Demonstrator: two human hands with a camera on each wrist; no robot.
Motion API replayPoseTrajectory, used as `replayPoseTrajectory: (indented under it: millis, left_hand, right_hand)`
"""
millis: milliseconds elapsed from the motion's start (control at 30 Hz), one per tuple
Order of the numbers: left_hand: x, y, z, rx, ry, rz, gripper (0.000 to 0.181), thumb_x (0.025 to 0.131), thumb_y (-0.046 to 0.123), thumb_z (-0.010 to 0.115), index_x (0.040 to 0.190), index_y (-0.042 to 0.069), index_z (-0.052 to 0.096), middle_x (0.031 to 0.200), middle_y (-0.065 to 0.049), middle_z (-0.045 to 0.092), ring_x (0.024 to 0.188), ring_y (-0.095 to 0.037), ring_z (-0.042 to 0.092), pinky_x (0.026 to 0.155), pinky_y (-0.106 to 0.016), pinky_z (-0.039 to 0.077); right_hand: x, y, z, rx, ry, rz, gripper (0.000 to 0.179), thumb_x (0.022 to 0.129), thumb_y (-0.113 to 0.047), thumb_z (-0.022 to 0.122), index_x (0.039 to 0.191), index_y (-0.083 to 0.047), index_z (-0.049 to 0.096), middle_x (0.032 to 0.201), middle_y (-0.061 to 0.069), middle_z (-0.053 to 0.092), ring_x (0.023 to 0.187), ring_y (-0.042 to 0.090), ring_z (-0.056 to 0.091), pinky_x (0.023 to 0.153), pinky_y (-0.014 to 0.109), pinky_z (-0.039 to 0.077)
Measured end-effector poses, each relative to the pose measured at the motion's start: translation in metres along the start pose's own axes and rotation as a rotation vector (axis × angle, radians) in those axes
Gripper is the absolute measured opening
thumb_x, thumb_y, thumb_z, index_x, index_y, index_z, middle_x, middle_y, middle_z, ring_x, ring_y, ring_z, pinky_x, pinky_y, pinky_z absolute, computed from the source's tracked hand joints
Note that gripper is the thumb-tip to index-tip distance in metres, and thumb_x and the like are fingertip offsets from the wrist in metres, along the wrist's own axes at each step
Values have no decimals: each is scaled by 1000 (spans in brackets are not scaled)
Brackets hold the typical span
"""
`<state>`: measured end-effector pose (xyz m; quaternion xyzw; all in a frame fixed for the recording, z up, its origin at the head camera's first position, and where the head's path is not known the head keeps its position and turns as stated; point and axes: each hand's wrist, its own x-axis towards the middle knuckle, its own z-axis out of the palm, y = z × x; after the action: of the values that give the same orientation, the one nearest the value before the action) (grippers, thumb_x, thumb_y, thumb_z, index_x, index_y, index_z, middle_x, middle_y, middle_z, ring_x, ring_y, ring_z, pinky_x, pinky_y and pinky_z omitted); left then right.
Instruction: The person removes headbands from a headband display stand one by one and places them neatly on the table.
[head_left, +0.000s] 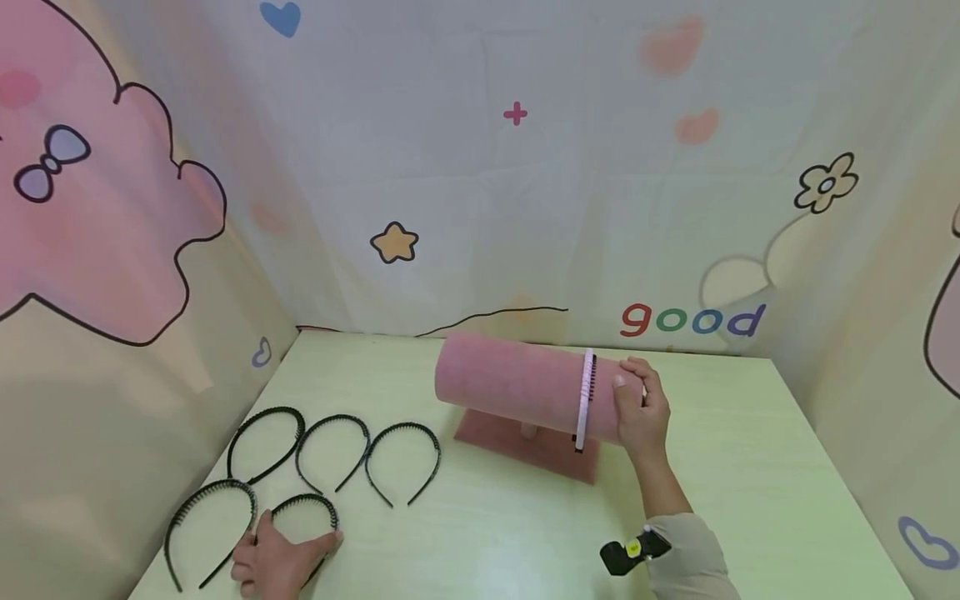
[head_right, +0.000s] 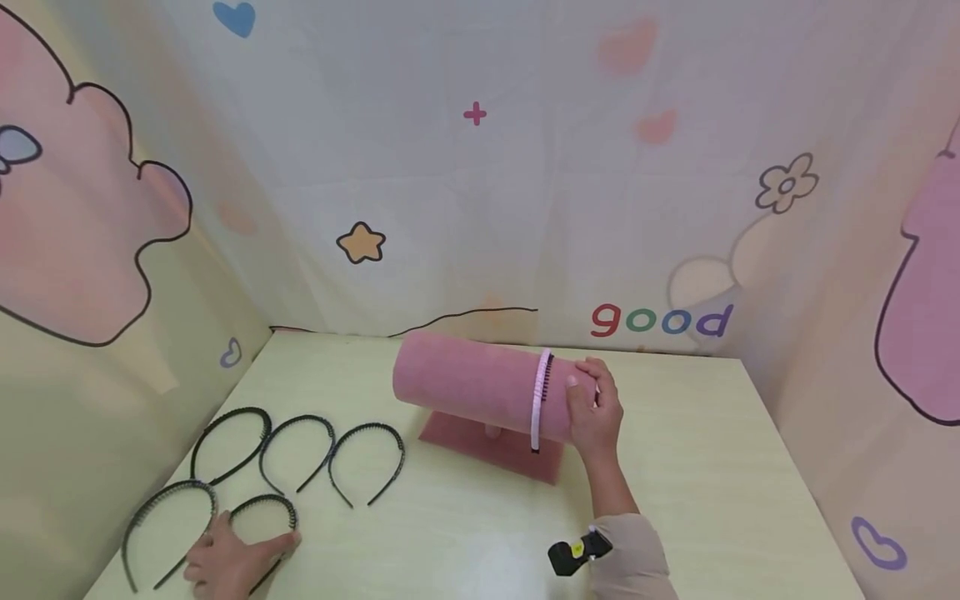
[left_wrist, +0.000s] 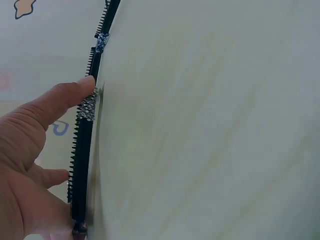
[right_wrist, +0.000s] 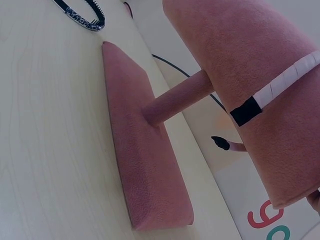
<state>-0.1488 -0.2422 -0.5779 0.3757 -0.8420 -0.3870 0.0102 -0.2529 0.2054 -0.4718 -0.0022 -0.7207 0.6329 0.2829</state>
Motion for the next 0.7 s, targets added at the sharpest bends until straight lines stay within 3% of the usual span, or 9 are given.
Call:
replayPoseTrajectory:
  millis: [200,400,533,700]
  left_hand:
    - [1,1,3,46,10,4,134,42,55,86,142,1,15,125,-39,5,109,-52,9,84,-65,16]
    - [3,4,4,57,23,-24,136,42,57,86,143,2,13,121,-40,6,104,-51,9,82,-64,16]
    - [5,5,5,19,37,-21,138,43,56,86,146,4,12,117,-39,7,97,-49,10,78,-59,16]
    - [6,4,7,-7,48,-20,135,46,55,86,147,6,10,116,-35,5,95,-50,8,75,-56,14]
  right_hand:
    - [5,18,0,17,3,8,26,93,-16,54,117,-3,55,126,-7,49,106,11,46,74,20,43]
    - [5,18,0,45,-3,-14,26,93,-15,54,117,-3,55,128,0,49,106,13,46,75,22,43]
    - [6,15,0,57,-11,-12,26,93,-12,54,117,-1,54,130,8,48,107,12,45,77,21,42]
    - [0,-4,0,26,-9,5,26,93,-9,52,117,3,53,127,1,49,107,11,44,76,20,41]
